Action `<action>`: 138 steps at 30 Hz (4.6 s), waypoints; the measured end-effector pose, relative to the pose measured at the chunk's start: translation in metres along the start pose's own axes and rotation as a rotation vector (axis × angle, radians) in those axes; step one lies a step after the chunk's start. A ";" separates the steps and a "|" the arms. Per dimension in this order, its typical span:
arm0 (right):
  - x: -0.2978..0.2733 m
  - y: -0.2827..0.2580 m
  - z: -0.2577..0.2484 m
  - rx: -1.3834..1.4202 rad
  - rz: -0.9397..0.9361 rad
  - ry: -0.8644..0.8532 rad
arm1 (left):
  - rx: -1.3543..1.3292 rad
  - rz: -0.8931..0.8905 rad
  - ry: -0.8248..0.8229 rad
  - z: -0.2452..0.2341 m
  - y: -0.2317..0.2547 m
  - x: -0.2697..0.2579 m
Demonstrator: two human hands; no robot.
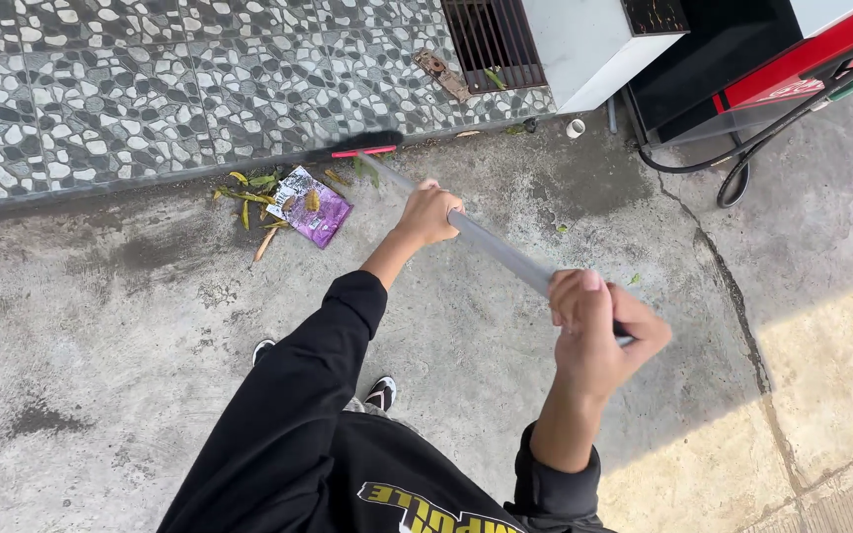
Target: Sweeping leaves and a wrapper into a pile using a broom on a tiled and concrete surface.
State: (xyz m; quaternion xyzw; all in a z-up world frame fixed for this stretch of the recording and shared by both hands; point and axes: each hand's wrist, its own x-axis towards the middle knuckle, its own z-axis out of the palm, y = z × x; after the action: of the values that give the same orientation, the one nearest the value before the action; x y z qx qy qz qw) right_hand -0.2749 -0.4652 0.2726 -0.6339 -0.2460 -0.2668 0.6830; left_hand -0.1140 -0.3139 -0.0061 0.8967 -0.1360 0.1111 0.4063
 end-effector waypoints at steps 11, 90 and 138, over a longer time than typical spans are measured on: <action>-0.043 0.083 -0.018 -0.096 0.085 -0.036 | -0.003 0.045 0.112 0.064 -0.046 0.043; 0.207 0.136 -0.461 -0.103 -0.009 0.154 | 0.120 0.335 0.180 0.352 0.231 0.344; 0.128 0.114 -0.124 1.033 -0.043 -0.658 | 0.744 0.111 0.780 -0.001 0.040 -0.053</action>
State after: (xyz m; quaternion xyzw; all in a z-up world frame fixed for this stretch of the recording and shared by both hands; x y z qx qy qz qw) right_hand -0.1033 -0.5898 0.2659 -0.2647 -0.5545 0.0831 0.7846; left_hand -0.1775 -0.3309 0.0059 0.8637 0.0262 0.4977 0.0752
